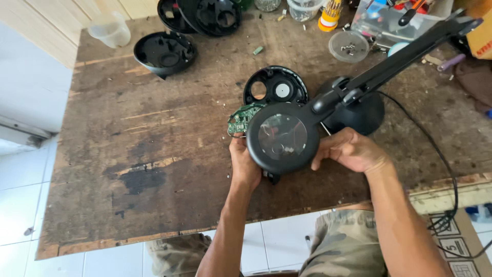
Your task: The person uses a screwdriver to remove screws from a black circular electronic device on a wooden workbench. They then separate the casing, remove a circuit board and a small motor, and inspect the components using a magnifying lamp.
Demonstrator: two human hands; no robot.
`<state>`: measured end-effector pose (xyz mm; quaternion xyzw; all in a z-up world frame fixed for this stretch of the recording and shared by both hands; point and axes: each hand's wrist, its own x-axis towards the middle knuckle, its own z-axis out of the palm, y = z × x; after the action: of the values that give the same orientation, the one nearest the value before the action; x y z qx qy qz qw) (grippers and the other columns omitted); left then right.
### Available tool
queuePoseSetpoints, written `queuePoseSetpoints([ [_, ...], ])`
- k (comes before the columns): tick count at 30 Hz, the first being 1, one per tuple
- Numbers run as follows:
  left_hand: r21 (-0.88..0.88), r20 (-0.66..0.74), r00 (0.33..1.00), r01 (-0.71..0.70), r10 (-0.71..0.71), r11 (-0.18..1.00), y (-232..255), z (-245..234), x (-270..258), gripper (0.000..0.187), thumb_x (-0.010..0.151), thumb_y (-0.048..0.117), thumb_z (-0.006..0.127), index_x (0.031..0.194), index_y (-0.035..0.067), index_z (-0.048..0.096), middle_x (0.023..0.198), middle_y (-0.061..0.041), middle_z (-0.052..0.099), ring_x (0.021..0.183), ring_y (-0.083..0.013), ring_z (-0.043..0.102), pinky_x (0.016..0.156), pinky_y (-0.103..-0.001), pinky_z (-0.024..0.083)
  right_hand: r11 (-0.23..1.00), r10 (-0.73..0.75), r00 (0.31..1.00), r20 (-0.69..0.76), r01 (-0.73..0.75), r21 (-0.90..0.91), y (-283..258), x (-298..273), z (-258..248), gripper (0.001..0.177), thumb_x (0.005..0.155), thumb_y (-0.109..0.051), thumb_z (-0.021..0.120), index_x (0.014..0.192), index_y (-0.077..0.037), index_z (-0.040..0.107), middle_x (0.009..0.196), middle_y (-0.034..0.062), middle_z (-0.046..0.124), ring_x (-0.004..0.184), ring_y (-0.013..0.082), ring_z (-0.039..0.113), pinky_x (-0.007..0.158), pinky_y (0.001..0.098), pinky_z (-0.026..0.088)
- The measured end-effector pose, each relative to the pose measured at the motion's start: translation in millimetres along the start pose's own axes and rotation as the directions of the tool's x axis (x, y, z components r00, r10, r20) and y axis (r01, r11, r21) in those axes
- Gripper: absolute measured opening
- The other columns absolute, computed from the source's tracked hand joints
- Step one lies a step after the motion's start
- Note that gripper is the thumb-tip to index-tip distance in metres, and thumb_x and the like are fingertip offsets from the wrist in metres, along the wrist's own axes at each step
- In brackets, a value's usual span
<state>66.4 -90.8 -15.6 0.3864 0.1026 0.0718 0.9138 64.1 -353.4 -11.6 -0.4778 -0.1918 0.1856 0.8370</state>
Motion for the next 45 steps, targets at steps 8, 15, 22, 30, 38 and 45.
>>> queuePoseSetpoints([
  [8, 0.021, 0.075, 0.997, 0.02, -0.021, 1.0, 7.5, -2.8, 5.1, 0.015, 0.096, -0.005, 0.078, 0.11, -0.005, 0.077, 0.1, -0.02, 0.083, 0.086, -0.0263, 0.081, 0.079, -0.043, 0.071, 0.963, 0.162, 0.984, 0.074, -0.141, -0.229, -47.9, 14.0, -45.6, 0.079, 0.081, -0.053, 0.09, 0.127, 0.011, 0.08, 0.115, 0.0312, 0.086, 0.102, 0.0402, 0.085, 0.08, 0.0479, 0.071],
  [15, -0.016, 0.024, 1.0, -0.01, 0.01, 1.0, -30.7, -25.4, 18.6, 0.028, 0.097, -0.003, 0.079, 0.124, -0.001, 0.07, 0.104, -0.021, 0.082, 0.09, -0.0287, 0.081, 0.083, -0.046, 0.071, 0.93, 0.006, 0.888, -0.459, -0.174, -0.325, -1.0, -44.5, 72.5, 0.071, 0.091, -0.027, 0.084, 0.151, 0.003, 0.062, 0.103, 0.0235, 0.084, 0.072, 0.0242, 0.076, 0.058, 0.0342, 0.058],
  [22, 0.012, 0.027, 0.998, -0.049, 0.049, 0.999, -10.5, -18.4, 14.6, 0.023, 0.098, -0.006, 0.076, 0.12, 0.0, 0.073, 0.101, -0.018, 0.083, 0.089, -0.0269, 0.081, 0.084, -0.045, 0.071, 0.98, -0.007, 0.855, -0.518, -0.097, -0.172, 16.9, 4.2, 121.4, 0.027, 0.101, -0.013, 0.079, 0.122, 0.003, 0.07, 0.059, 0.0148, 0.063, 0.044, 0.0199, 0.056, 0.039, 0.0254, 0.035],
  [30, 0.009, 0.046, 0.998, -0.042, 0.041, 0.999, -9.5, -9.3, 9.0, 0.017, 0.099, -0.002, 0.08, 0.115, 0.003, 0.075, 0.099, -0.016, 0.083, 0.093, -0.024, 0.081, 0.086, -0.044, 0.071, 0.998, -0.017, 0.869, -0.495, -0.018, -0.067, 48.9, 11.8, 81.4, 0.018, 0.099, -0.004, 0.076, 0.117, -0.003, 0.074, 0.087, 0.0111, 0.074, 0.043, 0.0161, 0.054, 0.039, 0.0225, 0.034],
  [38, 0.021, 0.012, 1.0, -0.025, 0.025, 0.999, -23.3, -23.6, 18.4, 0.014, 0.101, 0.005, 0.083, 0.11, 0.003, 0.073, 0.096, -0.016, 0.083, 0.088, -0.0205, 0.079, 0.083, -0.041, 0.07, 0.999, -0.034, 0.875, -0.483, 0.048, 0.016, 45.9, 12.4, 95.1, 0.025, 0.097, -0.003, 0.076, 0.122, -0.001, 0.074, 0.103, 0.0138, 0.077, 0.044, 0.0156, 0.052, 0.041, 0.0227, 0.037],
  [45, 0.051, 0.032, 0.999, -0.019, 0.017, 0.999, -27.5, -25.8, 19.0, 0.018, 0.101, 0.01, 0.085, 0.114, 0.003, 0.075, 0.094, -0.015, 0.082, 0.087, -0.0203, 0.08, 0.081, -0.041, 0.07, 0.999, -0.033, 0.875, -0.483, 0.049, 0.019, 70.7, 9.9, 64.5, 0.026, 0.097, -0.004, 0.077, 0.123, -0.001, 0.075, 0.109, 0.0141, 0.079, 0.045, 0.0166, 0.054, 0.042, 0.0225, 0.038],
])
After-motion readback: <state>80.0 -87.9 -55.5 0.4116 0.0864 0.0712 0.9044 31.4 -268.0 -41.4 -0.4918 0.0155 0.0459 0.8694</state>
